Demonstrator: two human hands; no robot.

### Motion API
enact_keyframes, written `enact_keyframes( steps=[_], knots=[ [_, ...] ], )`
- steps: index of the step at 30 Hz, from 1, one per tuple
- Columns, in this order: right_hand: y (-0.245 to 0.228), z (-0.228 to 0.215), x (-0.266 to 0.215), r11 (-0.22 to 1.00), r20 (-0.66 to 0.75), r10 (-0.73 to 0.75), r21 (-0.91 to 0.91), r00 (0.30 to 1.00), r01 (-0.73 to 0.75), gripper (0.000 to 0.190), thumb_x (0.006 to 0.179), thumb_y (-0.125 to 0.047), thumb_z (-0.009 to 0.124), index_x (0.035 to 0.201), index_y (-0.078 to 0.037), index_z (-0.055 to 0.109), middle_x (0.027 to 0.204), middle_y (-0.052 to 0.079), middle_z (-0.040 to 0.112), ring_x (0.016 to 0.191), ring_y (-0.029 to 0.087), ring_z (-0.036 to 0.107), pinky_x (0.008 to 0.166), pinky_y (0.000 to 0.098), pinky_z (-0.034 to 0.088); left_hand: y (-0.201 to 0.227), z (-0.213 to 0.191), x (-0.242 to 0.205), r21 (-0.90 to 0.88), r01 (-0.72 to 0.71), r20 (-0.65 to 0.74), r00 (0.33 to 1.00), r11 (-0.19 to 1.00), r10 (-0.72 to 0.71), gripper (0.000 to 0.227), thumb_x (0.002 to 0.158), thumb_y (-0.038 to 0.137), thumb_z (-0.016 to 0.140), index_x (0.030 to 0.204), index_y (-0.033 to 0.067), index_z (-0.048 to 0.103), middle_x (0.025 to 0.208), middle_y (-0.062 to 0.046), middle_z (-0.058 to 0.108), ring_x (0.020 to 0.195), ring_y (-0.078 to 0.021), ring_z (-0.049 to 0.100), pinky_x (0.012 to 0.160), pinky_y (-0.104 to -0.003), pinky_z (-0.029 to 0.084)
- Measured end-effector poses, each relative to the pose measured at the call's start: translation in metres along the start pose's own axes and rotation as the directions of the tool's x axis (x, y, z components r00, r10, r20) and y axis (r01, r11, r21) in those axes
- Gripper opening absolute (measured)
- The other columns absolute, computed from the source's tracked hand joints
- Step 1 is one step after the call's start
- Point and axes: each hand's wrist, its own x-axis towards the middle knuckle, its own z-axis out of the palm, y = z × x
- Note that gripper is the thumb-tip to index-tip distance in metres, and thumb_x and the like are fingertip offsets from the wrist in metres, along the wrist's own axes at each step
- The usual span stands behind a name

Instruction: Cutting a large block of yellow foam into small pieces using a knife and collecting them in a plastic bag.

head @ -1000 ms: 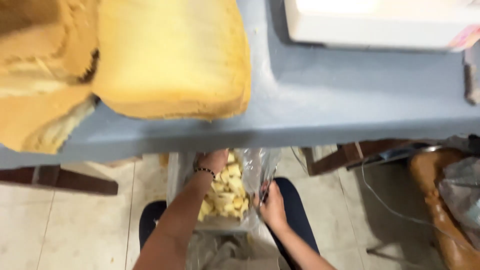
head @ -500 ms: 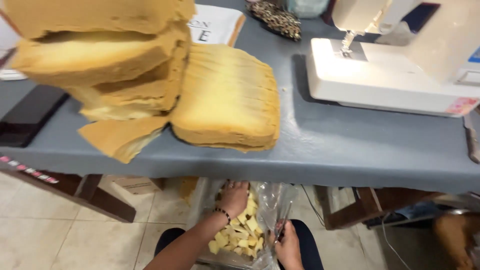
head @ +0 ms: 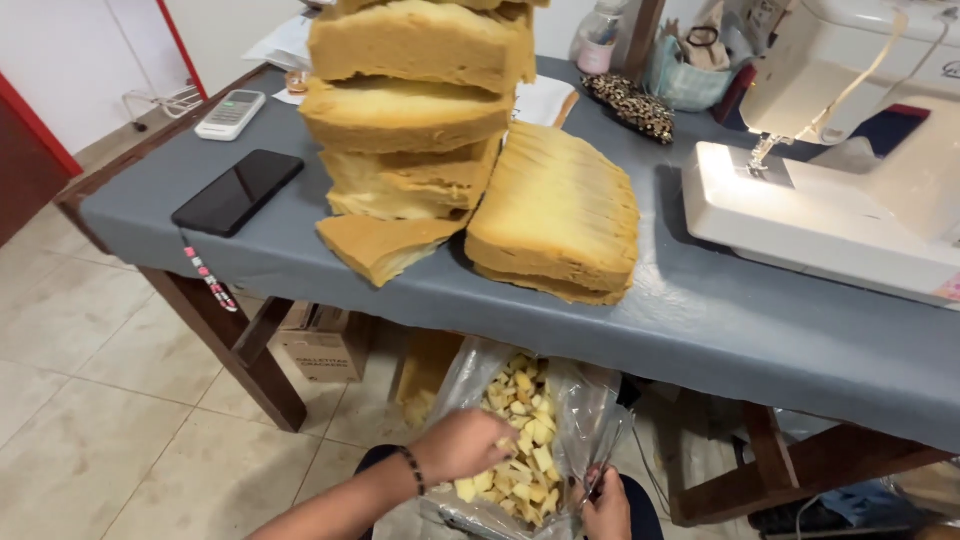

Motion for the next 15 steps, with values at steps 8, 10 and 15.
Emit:
enact_keyframes(
  steps=[8, 10, 15],
  knots=[
    [-0.013, -0.008, -0.001, 0.990, 0.109, 0.111, -0.094, 0.988, -0.101, 0.031, 0.085, -0.035, 0.075, 0.104, -0.015, 0.061, 0.103, 0.008, 0.066, 0.091, 0.023, 0.068, 0.083, 0.0314, 0.048, -0.022, -0.146, -0.084, 0.303, 0.125, -0.903, 0.355, 0.945, 0.242, 0.029, 0.095, 0.022, 0.067, 0.122, 0.0125, 0.070, 0.117, -0.009, 0.074, 0.111, -0.0269, 0.067, 0.104, -0.049, 0.048],
    [0.000, 0.000, 0.005, 0.991, 0.100, 0.100, -0.103, 0.990, -0.090, 0.031, 0.084, -0.032, 0.076, 0.107, -0.017, 0.062, 0.104, 0.006, 0.067, 0.094, 0.022, 0.069, 0.083, 0.0311, 0.049, -0.044, -0.161, -0.083, 0.297, 0.198, -0.892, 0.406, 0.934, 0.198, 0.035, 0.093, 0.023, 0.068, 0.126, 0.0099, 0.067, 0.121, -0.011, 0.071, 0.116, -0.0310, 0.062, 0.102, -0.050, 0.047],
    [-0.014, -0.006, -0.005, 0.992, 0.049, 0.051, -0.116, 0.997, -0.045, 0.035, 0.083, -0.039, 0.075, 0.109, -0.019, 0.063, 0.095, 0.006, 0.067, 0.087, 0.023, 0.067, 0.079, 0.0320, 0.049, -0.082, -0.176, -0.065, 0.379, 0.334, -0.839, 0.518, 0.863, 0.168, 0.060, 0.092, 0.048, 0.065, 0.140, 0.0133, 0.056, 0.132, -0.009, 0.065, 0.122, -0.0346, 0.056, 0.096, -0.051, 0.042]
  ],
)
